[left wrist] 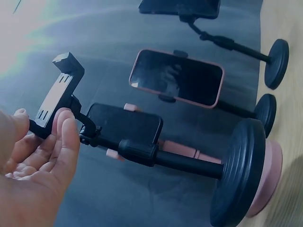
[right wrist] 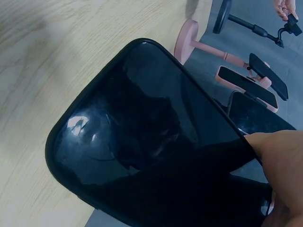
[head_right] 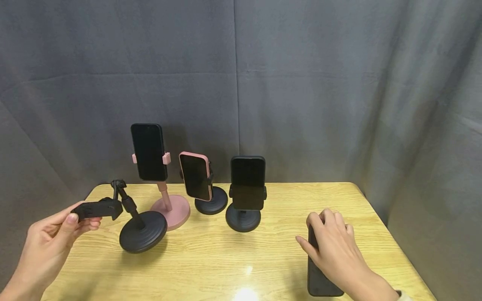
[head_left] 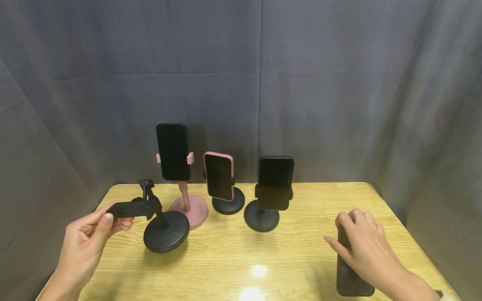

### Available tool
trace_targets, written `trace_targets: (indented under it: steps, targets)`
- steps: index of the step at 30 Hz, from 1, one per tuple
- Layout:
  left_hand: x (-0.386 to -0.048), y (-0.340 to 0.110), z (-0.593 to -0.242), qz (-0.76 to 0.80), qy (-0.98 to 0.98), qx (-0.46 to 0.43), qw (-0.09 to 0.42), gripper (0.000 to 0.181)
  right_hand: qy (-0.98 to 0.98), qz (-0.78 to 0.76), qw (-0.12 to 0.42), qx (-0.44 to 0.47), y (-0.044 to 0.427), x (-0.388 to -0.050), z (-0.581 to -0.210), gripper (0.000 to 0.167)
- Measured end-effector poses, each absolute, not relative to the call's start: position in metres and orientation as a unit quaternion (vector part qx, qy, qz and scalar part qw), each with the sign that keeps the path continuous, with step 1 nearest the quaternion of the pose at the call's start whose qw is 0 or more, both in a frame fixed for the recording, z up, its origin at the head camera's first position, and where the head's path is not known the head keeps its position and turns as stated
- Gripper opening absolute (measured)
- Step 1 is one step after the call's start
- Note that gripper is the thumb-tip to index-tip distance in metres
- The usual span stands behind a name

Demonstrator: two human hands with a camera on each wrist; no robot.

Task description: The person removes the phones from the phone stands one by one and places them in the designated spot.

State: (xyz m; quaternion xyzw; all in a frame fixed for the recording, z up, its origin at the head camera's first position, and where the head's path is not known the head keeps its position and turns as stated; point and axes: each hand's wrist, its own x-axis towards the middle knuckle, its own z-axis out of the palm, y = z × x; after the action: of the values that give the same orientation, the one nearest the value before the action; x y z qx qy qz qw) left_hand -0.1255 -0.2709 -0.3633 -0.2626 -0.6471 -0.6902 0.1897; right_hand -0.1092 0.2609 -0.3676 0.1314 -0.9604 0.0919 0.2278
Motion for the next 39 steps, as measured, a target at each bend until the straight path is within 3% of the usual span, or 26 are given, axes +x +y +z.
trace_targets:
  steps: [21, 39]
  targets:
    - [-0.160, -0.308, -0.368, -0.739, -0.575, -0.287, 0.200, 0.036, -0.973, 0.088, 0.188, 0.102, 0.280, -0.111, -0.386, 0.036]
    - [-0.194, -0.329, -0.389, -0.722, -0.636, -0.192, 0.191, 0.034, -0.978, 0.086, 0.165, 0.095, 0.288, -0.111, -0.395, 0.035]
